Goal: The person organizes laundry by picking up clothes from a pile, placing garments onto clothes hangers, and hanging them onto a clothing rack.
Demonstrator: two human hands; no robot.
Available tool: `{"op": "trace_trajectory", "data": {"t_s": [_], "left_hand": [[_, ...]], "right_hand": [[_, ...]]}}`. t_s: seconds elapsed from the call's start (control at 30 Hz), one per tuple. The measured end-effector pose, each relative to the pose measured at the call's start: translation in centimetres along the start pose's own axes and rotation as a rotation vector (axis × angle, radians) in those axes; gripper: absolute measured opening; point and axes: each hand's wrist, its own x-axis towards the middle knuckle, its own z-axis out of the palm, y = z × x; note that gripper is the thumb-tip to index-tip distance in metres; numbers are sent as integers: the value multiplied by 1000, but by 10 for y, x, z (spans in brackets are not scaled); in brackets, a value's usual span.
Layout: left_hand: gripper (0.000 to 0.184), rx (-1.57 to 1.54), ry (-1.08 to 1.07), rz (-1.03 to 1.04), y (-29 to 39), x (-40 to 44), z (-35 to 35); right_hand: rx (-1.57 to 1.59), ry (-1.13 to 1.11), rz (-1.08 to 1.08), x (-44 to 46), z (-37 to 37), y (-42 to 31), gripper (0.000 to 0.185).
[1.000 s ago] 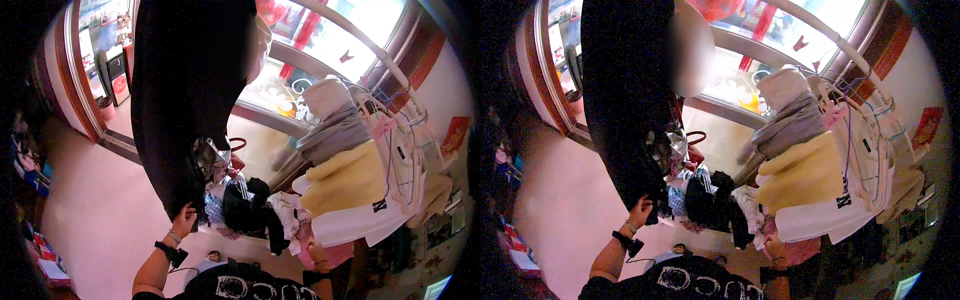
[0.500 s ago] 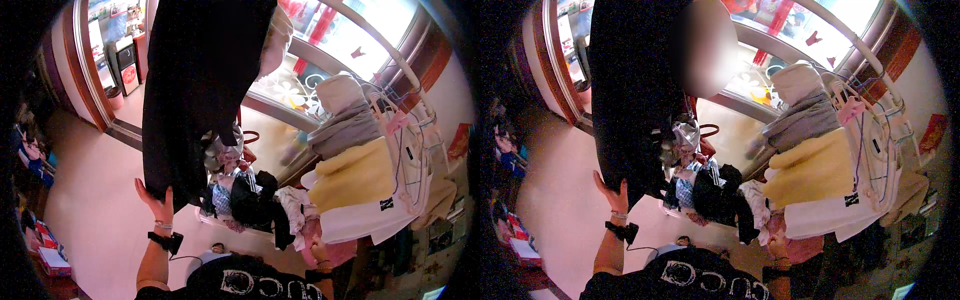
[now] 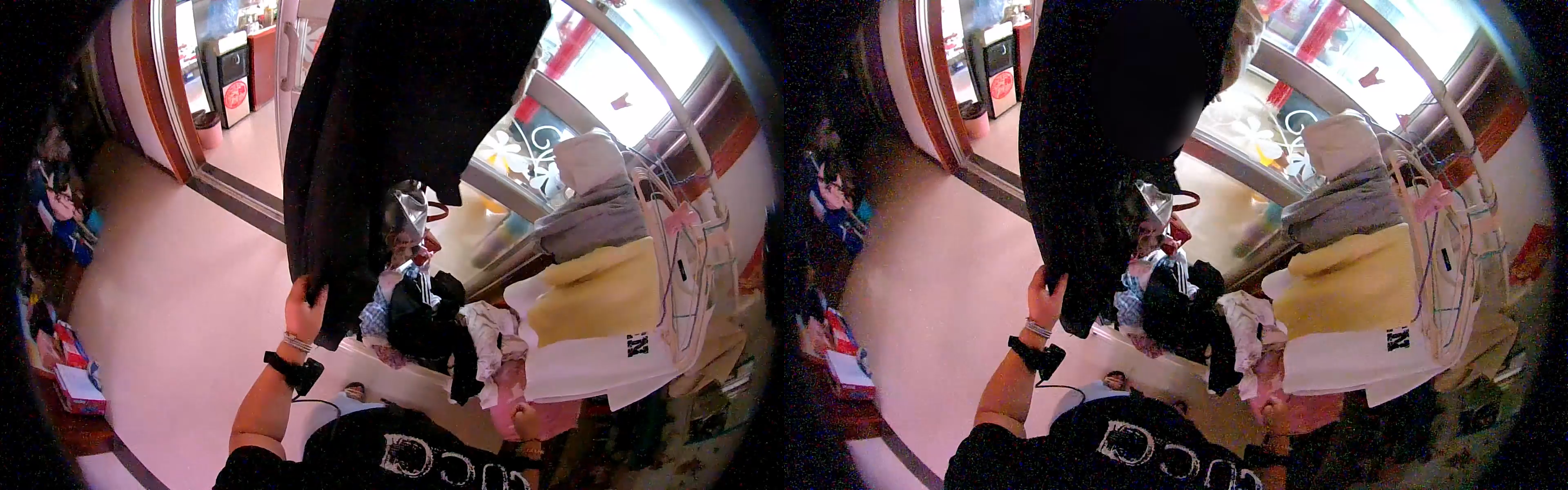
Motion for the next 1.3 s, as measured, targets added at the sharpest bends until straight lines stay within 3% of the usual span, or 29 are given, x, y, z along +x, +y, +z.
{"op": "trace_trajectory", "data": {"t_s": [0.03, 0.13, 0.17, 0.23, 0.33, 0.47, 0.57, 0.7, 0.8, 0.83, 0.93, 1.0, 1.07, 1.1, 1.2, 1.23, 1.27, 1.3], "left_hand": [[25, -27, 36, 41, 2, -2, 3], [23, -18, -3, 14, -11, -13, 10], [23, -23, -6, 4, -10, -16, 10], [23, 33, -61, 90, -2, -22, 12], [24, 14, -102, 90, -3, -31, 18], [24, 4, -157, 80, -6, -43, 29], [27, 64, -348, 142, 3, -48, 33], [32, 12, -422, 218, -7, -58, 53], [36, 131, -601, 152, -3, -64, 59], [40, 102, -571, 260, 0, -65, 59], [39, 207, -740, 251, -12, -74, 81], [37, 204, -798, 320, 10, -71, 80], [35, 231, -985, 252, 31, -73, 87], [35, 216, -975, 308, 40, -75, 91], [35, 0, -963, 474, 39, -93, 122], [36, 66, -1053, 372, 64, -92, 116], [37, 129, -1110, 423, 79, -89, 111], [38, 93, -979, 619, 69, -93, 112]], "right_hand": [[-36, -70, 12, 6, 3, 33, 31], [-108, 6, 48, 3, 7, 48, 29], [-117, 4, 55, -1, 2, 30, 29], [185, -164, 1, -6, -13, -43, 21], [42, -158, -92, 9, -14, -19, 16], [-121, -116, 7, 7, -12, -78, 16], [-94, -103, 5, 3, -8, -84, 14], [-22, -97, -30, 5, -5, -89, 11], [22, -84, -74, 11, -1, -107, 10], [45, -79, -97, 13, 0, -115, 10], [157, -83, -207, 21, 1, -149, 11], [211, -99, -269, 25, 1, -182, 13], [140, -88, -292, 31, 7, -236, 20], [90, -77, -302, 33, 11, -267, 30], [177, -10, -607, 42, 40, -344, 47], [170, 2, -638, 48, 50, -356, 49], [163, 13, -668, 53, 60, -367, 52], [149, -4, -694, 54, 67, -382, 50]]}}
